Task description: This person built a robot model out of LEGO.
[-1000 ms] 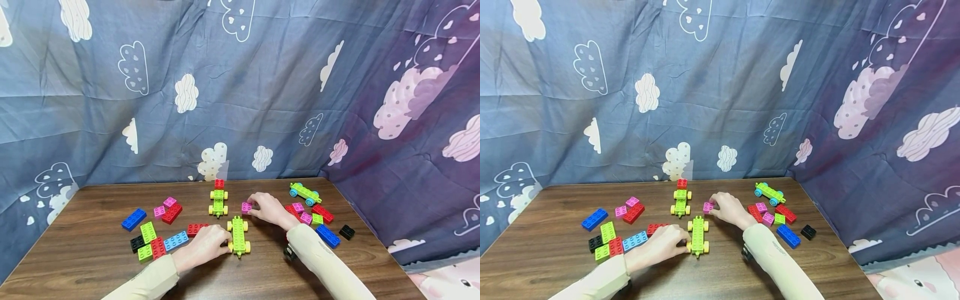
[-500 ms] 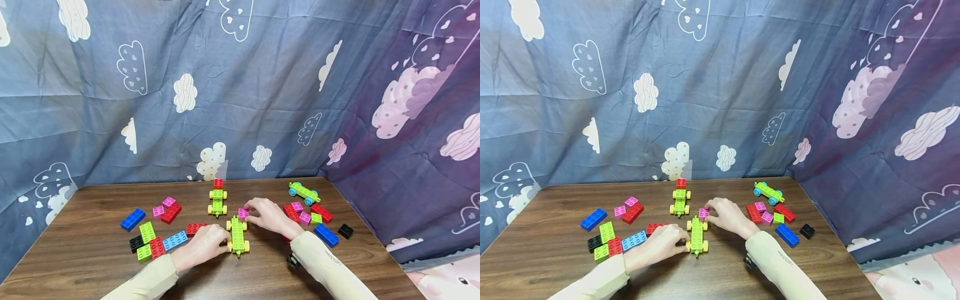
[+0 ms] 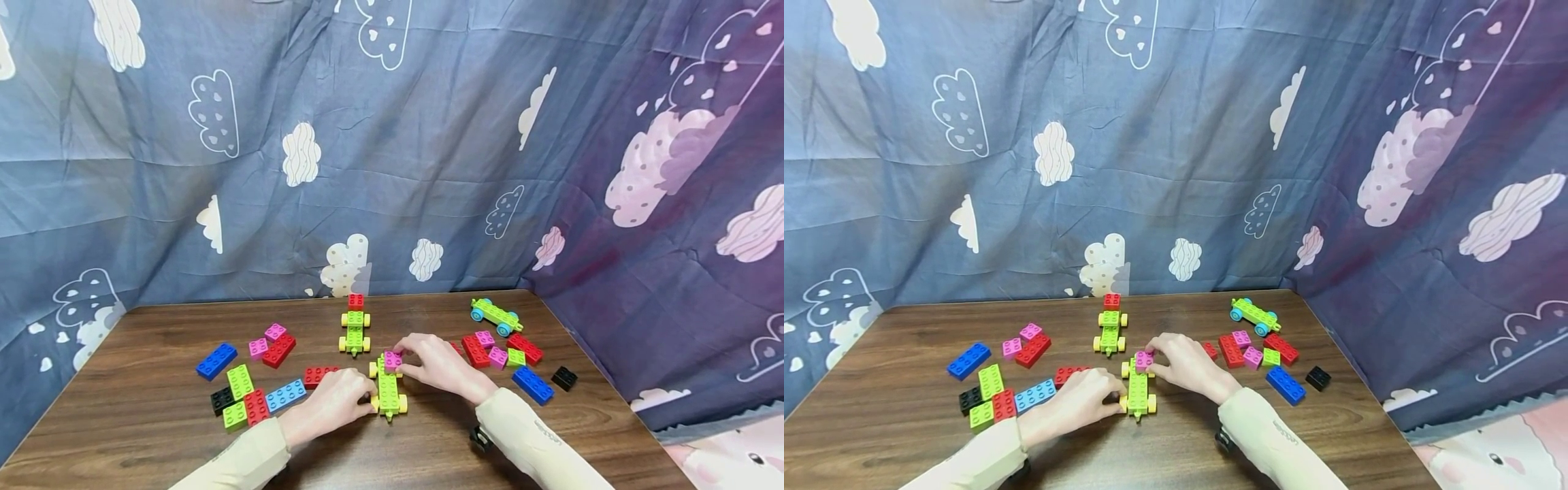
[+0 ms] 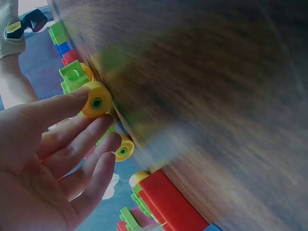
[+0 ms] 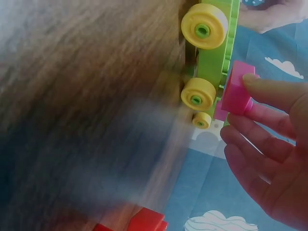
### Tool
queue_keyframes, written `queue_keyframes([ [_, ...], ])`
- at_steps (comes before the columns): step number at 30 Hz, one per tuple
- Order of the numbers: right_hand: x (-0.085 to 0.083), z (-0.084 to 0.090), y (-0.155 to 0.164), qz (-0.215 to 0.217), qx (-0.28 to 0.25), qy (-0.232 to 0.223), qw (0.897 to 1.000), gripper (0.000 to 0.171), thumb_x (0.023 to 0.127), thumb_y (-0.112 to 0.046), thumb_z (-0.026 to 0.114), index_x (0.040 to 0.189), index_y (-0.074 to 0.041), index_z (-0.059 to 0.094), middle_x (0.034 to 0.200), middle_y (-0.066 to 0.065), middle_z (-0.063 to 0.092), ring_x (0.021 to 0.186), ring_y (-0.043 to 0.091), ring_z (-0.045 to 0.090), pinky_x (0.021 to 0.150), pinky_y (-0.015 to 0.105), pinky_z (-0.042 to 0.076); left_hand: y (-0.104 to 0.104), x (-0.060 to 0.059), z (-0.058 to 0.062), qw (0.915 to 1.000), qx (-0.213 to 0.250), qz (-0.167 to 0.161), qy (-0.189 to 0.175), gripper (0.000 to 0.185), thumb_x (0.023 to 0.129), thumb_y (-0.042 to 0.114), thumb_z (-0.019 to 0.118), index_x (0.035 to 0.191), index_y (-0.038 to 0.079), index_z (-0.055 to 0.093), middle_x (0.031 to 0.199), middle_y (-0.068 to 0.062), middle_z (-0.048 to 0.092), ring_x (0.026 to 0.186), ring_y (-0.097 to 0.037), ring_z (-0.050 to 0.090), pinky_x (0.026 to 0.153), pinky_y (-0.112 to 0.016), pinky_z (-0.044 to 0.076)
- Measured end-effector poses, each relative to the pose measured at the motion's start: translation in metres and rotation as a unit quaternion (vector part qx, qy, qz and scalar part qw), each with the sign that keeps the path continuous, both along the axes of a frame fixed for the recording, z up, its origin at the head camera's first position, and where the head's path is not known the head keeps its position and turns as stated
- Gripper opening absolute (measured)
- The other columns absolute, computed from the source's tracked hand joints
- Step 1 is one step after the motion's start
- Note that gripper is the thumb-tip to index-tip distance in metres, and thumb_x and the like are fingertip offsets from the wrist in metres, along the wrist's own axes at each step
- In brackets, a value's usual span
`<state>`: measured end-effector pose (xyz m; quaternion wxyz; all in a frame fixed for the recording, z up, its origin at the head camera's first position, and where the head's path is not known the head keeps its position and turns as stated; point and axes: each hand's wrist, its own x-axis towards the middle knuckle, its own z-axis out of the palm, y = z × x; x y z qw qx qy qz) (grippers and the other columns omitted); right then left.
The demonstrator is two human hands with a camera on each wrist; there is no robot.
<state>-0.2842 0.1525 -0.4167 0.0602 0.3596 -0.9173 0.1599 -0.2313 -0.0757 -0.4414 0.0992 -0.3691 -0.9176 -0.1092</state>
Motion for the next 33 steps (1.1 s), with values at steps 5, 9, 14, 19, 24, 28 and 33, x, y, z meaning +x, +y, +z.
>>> queue_keyframes([
  [5,0.0016,-0.0025,-0.0019,0.0,-0.005,-0.011,1.0,0.026,0.088,-0.029,0.075,0.11,-0.015,0.071,0.106,-0.002,0.073,0.098,0.013,0.068,0.085,0.033,0.057,-0.0004,-0.0002,-0.0005,1.0,-0.001,0.002,0.002,0.011,0.081,0.029,0.08,0.085,0.019,0.076,0.079,0.01,0.074,0.073,-0.008,0.066,0.056,-0.024,0.05],
  [9,0.0029,-0.0039,-0.0038,0.004,-0.007,-0.015,1.0,0.026,0.088,-0.029,0.075,0.11,-0.015,0.07,0.107,-0.001,0.073,0.098,0.014,0.069,0.085,0.033,0.057,-0.0008,-0.0002,-0.0011,1.0,-0.001,0.002,0.003,0.011,0.081,0.029,0.08,0.085,0.02,0.076,0.079,0.011,0.074,0.072,-0.007,0.065,0.056,-0.024,0.05],
  [14,0.004,-0.006,-0.0057,0.015,-0.008,-0.015,1.0,0.026,0.088,-0.026,0.076,0.111,-0.014,0.07,0.106,-0.001,0.072,0.096,0.014,0.069,0.084,0.032,0.057,-0.0009,-0.0003,-0.0015,1.0,0.0,0.002,0.001,0.01,0.081,0.029,0.08,0.085,0.02,0.076,0.079,0.011,0.073,0.072,-0.007,0.065,0.056,-0.024,0.049],
  [19,0.0046,-0.007,-0.006,0.027,-0.014,-0.019,0.999,0.028,0.088,-0.025,0.075,0.113,-0.014,0.07,0.109,-0.001,0.072,0.097,0.014,0.069,0.083,0.031,0.057,-0.0009,-0.0004,-0.0018,1.0,0.003,0.002,0.0,0.01,0.081,0.028,0.08,0.083,0.02,0.075,0.078,0.011,0.073,0.071,-0.007,0.064,0.054,-0.024,0.048],
  [24,0.0041,-0.0068,-0.0066,0.027,-0.012,-0.021,0.999,0.028,0.091,-0.03,0.072,0.114,-0.016,0.071,0.109,-0.002,0.072,0.096,0.013,0.068,0.082,0.028,0.057,-0.001,0.0,-0.0017,1.0,0.002,0.004,0.003,0.011,0.081,0.028,0.08,0.084,0.02,0.076,0.078,0.011,0.073,0.072,-0.007,0.065,0.055,-0.024,0.049],
  [28,0.0032,-0.0061,-0.0082,0.024,-0.01,-0.021,0.999,0.026,0.092,-0.032,0.07,0.113,-0.016,0.072,0.108,-0.002,0.072,0.095,0.013,0.068,0.081,0.028,0.057,-0.0009,0.0004,-0.0015,1.0,-0.001,0.007,0.002,0.011,0.081,0.029,0.08,0.085,0.02,0.076,0.079,0.011,0.073,0.073,-0.008,0.066,0.055,-0.025,0.049],
  [33,0.0027,-0.0047,-0.0095,0.025,-0.013,-0.022,0.999,0.023,0.091,-0.028,0.072,0.11,-0.015,0.073,0.105,-0.002,0.074,0.092,0.013,0.068,0.079,0.026,0.056,-0.0003,-0.0003,-0.0012,0.9999,-0.003,0.009,-0.006,0.011,0.081,0.029,0.08,0.084,0.02,0.076,0.078,0.011,0.073,0.072,-0.008,0.065,0.055,-0.025,0.049],
])
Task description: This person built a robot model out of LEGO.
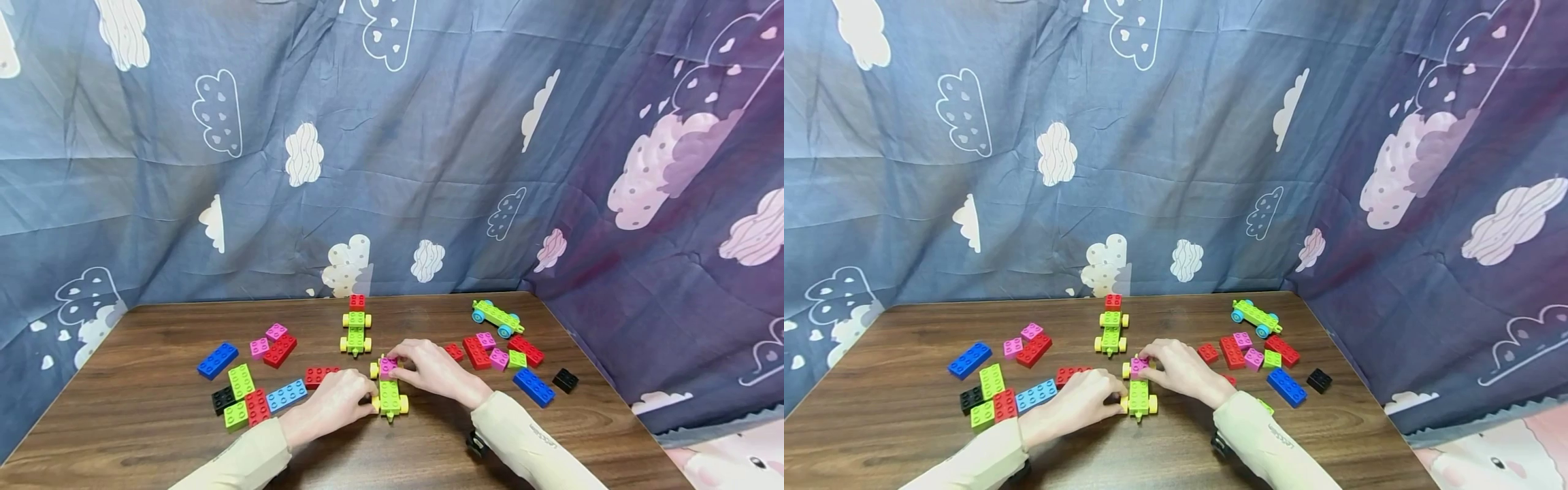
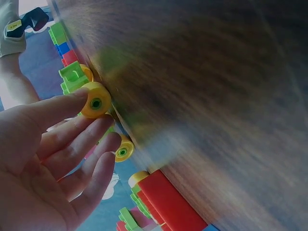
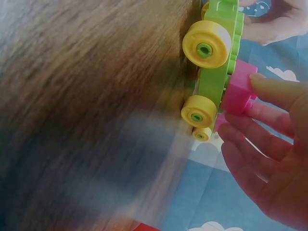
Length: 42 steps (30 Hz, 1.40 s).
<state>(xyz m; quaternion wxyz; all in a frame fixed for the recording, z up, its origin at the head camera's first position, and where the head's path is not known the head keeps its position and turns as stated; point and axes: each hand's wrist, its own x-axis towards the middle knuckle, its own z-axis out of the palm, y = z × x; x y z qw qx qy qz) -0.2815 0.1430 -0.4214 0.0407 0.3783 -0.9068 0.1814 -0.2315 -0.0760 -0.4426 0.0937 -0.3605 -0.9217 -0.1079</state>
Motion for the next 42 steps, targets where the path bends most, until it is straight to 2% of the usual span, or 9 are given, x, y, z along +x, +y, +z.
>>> queue_keyframes([
  [14,-0.004,0.002,-0.004,0.025,-0.029,-0.003,0.999,0.021,0.089,-0.023,0.074,0.106,-0.011,0.075,0.099,0.0,0.075,0.087,0.015,0.069,0.076,0.026,0.056,0.001,-0.002,0.002,1.0,0.002,0.002,0.003,0.011,0.081,0.03,0.08,0.082,0.02,0.075,0.076,0.011,0.072,0.07,-0.008,0.065,0.054,-0.025,0.048],
  [22,-0.005,0.005,-0.006,0.015,-0.024,-0.01,1.0,0.022,0.086,-0.024,0.077,0.103,-0.011,0.075,0.096,0.0,0.075,0.083,0.014,0.068,0.072,0.02,0.052,0.002,-0.002,0.003,1.0,0.003,0.004,0.004,0.011,0.08,0.029,0.08,0.08,0.02,0.075,0.074,0.011,0.072,0.068,-0.009,0.064,0.052,-0.025,0.047],
  [27,-0.004,0.006,-0.007,0.013,-0.021,-0.008,1.0,0.023,0.085,-0.026,0.078,0.102,-0.011,0.075,0.095,0.001,0.075,0.082,0.015,0.068,0.072,0.021,0.052,0.002,-0.002,0.004,1.0,0.003,0.001,-0.003,0.011,0.081,0.029,0.08,0.08,0.019,0.074,0.074,0.01,0.071,0.068,-0.008,0.064,0.052,-0.025,0.046],
  [34,-0.001,0.01,-0.01,0.01,0.01,0.011,1.0,0.02,0.086,-0.026,0.077,0.1,-0.011,0.076,0.092,0.0,0.073,0.082,0.017,0.067,0.073,0.026,0.052,0.002,-0.002,0.004,1.0,0.0,0.001,0.0,0.011,0.08,0.028,0.08,0.078,0.02,0.073,0.073,0.011,0.07,0.066,-0.007,0.063,0.052,-0.025,0.046],
  [42,0.0,0.009,-0.012,0.014,0.016,0.029,0.999,0.016,0.086,-0.027,0.078,0.094,-0.014,0.073,0.089,0.0,0.07,0.078,0.019,0.065,0.068,0.025,0.05,0.001,-0.002,0.003,1.0,-0.003,0.004,0.0,0.012,0.08,0.029,0.081,0.077,0.02,0.073,0.072,0.011,0.07,0.066,-0.009,0.063,0.05,-0.025,0.045],
])
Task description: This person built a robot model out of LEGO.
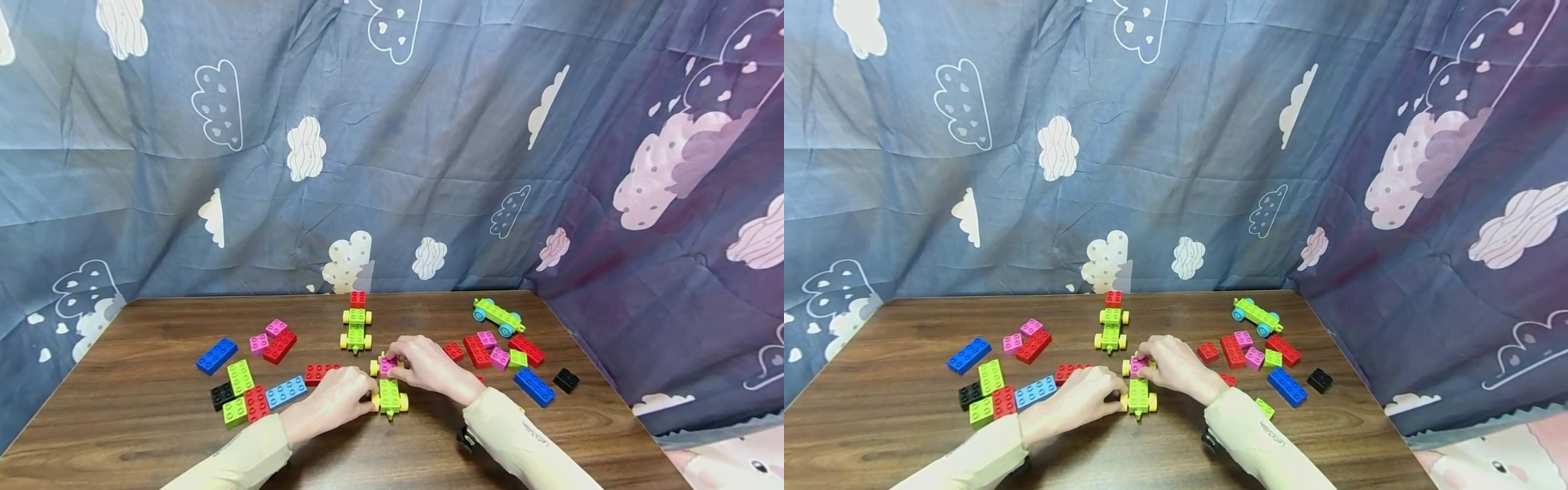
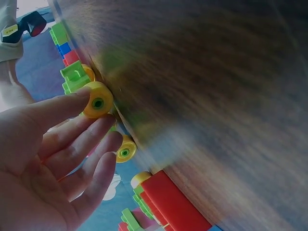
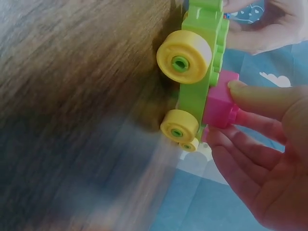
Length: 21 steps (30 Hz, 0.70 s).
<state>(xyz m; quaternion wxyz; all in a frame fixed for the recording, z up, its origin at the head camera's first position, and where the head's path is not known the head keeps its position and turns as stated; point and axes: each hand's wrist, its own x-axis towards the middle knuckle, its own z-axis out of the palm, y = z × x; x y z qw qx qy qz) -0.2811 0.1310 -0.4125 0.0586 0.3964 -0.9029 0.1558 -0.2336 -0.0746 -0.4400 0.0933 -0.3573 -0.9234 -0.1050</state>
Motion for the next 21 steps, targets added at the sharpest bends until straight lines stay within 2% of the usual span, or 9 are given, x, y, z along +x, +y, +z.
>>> queue_keyframes([
  [5,0.0,-0.002,0.0,-0.001,0.0,0.009,1.0,0.017,0.085,-0.027,0.078,0.095,-0.014,0.072,0.091,-0.001,0.07,0.08,0.018,0.065,0.069,0.026,0.051,-0.001,-0.001,0.0,1.0,0.002,-0.001,-0.005,0.011,0.08,0.029,0.081,0.078,0.02,0.073,0.071,0.011,0.069,0.064,-0.006,0.06,0.051,-0.024,0.044],
  [10,-0.001,-0.003,0.002,0.004,-0.007,-0.013,1.0,0.019,0.086,-0.026,0.077,0.1,-0.013,0.074,0.094,0.0,0.072,0.083,0.018,0.067,0.073,0.025,0.053,-0.001,-0.001,-0.001,1.0,0.003,-0.006,-0.005,0.01,0.081,0.027,0.08,0.078,0.02,0.073,0.071,0.011,0.069,0.063,-0.005,0.059,0.051,-0.024,0.044],
  [17,-0.006,-0.005,0.01,0.024,-0.01,-0.05,0.998,0.022,0.089,-0.018,0.074,0.11,-0.01,0.075,0.098,0.001,0.071,0.082,0.018,0.063,0.069,0.018,0.047,0.0,0.001,-0.002,0.9999,0.004,-0.005,-0.008,0.011,0.081,0.028,0.08,0.08,0.019,0.074,0.073,0.011,0.071,0.065,-0.006,0.061,0.052,-0.024,0.046],
  [21,-0.007,-0.006,0.013,0.027,-0.029,-0.055,0.998,0.023,0.089,-0.017,0.074,0.11,-0.008,0.074,0.098,0.003,0.071,0.085,0.018,0.066,0.072,0.019,0.051,0.0,0.001,-0.001,0.9999,0.005,-0.006,-0.006,0.011,0.081,0.028,0.08,0.08,0.019,0.074,0.074,0.011,0.071,0.066,-0.006,0.062,0.052,-0.024,0.046],
])
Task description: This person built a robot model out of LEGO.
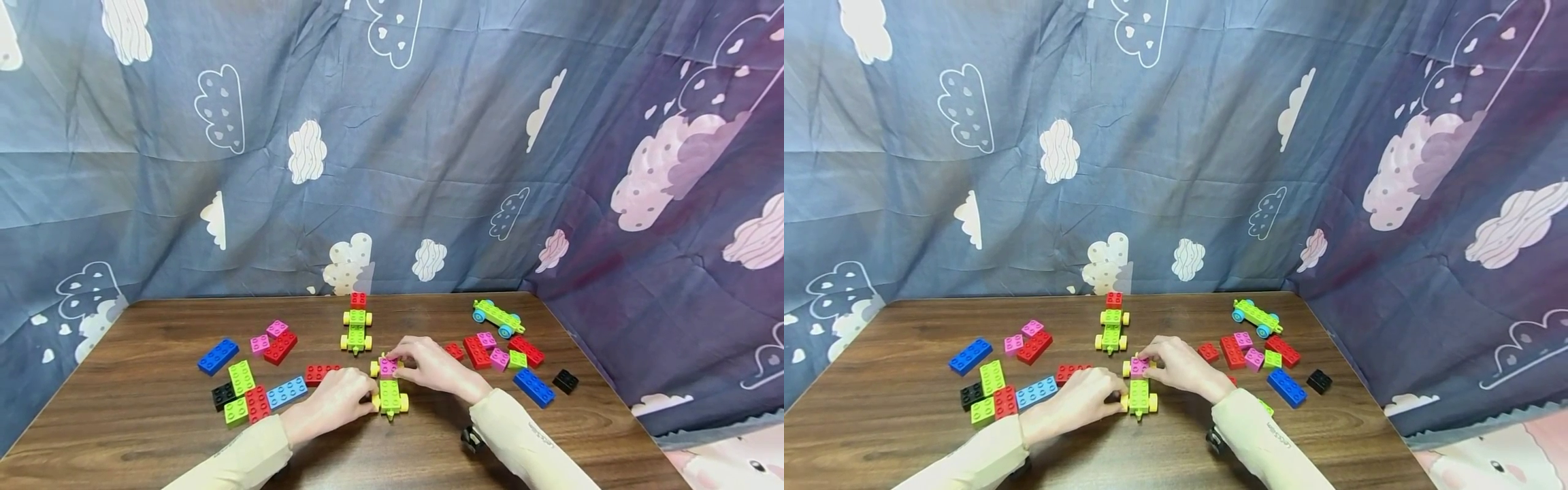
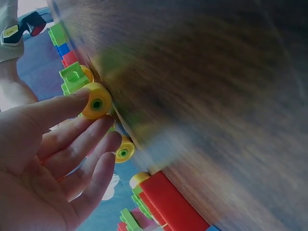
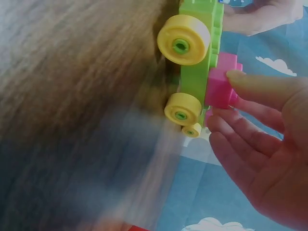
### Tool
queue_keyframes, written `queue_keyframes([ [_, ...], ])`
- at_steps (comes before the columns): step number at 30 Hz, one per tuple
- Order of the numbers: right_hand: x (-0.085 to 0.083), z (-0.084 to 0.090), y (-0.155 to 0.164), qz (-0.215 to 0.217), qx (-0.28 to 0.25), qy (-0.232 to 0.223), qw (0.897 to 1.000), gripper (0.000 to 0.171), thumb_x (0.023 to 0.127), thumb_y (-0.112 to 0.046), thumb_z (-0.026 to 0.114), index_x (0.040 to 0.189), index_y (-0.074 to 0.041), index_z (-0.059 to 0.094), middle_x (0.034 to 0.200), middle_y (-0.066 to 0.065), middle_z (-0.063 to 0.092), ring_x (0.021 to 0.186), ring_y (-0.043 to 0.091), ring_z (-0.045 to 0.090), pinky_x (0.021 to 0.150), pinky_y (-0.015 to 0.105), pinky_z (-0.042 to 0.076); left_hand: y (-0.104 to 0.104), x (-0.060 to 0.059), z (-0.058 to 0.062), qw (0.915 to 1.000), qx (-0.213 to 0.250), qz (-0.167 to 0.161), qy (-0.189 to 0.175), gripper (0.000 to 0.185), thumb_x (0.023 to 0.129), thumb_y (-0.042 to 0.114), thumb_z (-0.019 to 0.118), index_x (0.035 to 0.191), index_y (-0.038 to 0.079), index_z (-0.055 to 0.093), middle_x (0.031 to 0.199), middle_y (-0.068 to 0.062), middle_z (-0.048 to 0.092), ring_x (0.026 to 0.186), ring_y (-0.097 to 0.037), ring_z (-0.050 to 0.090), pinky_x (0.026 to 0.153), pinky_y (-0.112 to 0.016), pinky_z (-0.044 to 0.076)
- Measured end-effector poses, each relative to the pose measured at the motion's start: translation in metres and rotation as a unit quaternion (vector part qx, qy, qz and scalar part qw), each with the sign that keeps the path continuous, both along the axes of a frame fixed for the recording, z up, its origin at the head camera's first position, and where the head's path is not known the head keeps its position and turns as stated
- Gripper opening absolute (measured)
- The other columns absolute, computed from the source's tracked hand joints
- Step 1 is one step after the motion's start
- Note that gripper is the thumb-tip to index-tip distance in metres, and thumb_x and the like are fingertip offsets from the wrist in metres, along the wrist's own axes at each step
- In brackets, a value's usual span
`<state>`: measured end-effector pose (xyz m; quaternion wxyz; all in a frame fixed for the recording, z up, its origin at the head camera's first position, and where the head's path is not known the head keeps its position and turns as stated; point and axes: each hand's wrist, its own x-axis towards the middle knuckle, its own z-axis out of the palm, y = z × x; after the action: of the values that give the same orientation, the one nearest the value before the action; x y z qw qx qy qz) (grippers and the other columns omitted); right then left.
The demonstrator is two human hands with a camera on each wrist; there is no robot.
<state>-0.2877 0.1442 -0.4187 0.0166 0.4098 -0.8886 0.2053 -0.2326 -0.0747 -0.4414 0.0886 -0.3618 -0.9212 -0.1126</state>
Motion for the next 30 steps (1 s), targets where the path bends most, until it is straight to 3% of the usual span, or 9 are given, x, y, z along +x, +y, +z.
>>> queue_keyframes([
  [8,0.002,-0.003,0.0,-0.014,-0.014,0.01,1.0,0.023,0.088,-0.016,0.075,0.108,-0.006,0.072,0.101,0.005,0.073,0.085,0.015,0.065,0.075,0.022,0.054,0.0,-0.001,0.0,1.0,0.005,-0.005,-0.001,0.009,0.082,0.026,0.079,0.081,0.019,0.074,0.075,0.011,0.071,0.066,-0.004,0.061,0.053,-0.023,0.047],
  [14,0.005,-0.004,0.002,-0.026,-0.002,-0.001,1.0,0.026,0.09,-0.019,0.073,0.114,-0.009,0.07,0.107,0.003,0.072,0.095,0.015,0.067,0.084,0.028,0.056,0.0,0.001,0.001,1.0,0.001,-0.002,-0.005,0.009,0.082,0.027,0.08,0.082,0.019,0.075,0.076,0.011,0.072,0.068,-0.005,0.063,0.054,-0.023,0.047],
  [23,0.008,-0.006,0.015,-0.03,0.014,-0.037,0.999,0.053,0.091,-0.037,0.07,0.132,-0.005,0.06,0.127,0.007,0.066,0.117,0.02,0.064,0.099,0.041,0.053,0.0,0.001,0.0,1.0,-0.004,0.005,-0.004,0.011,0.083,0.029,0.079,0.084,0.02,0.075,0.078,0.01,0.072,0.071,-0.007,0.064,0.055,-0.024,0.048],
  [30,0.011,-0.01,0.022,-0.014,0.036,-0.043,0.998,0.066,0.085,-0.046,0.075,0.134,-0.004,0.058,0.128,0.008,0.065,0.118,0.02,0.062,0.102,0.042,0.051,0.0,0.003,-0.001,1.0,-0.003,0.004,0.005,0.011,0.083,0.03,0.079,0.083,0.02,0.075,0.077,0.011,0.072,0.072,-0.007,0.063,0.056,-0.025,0.049],
])
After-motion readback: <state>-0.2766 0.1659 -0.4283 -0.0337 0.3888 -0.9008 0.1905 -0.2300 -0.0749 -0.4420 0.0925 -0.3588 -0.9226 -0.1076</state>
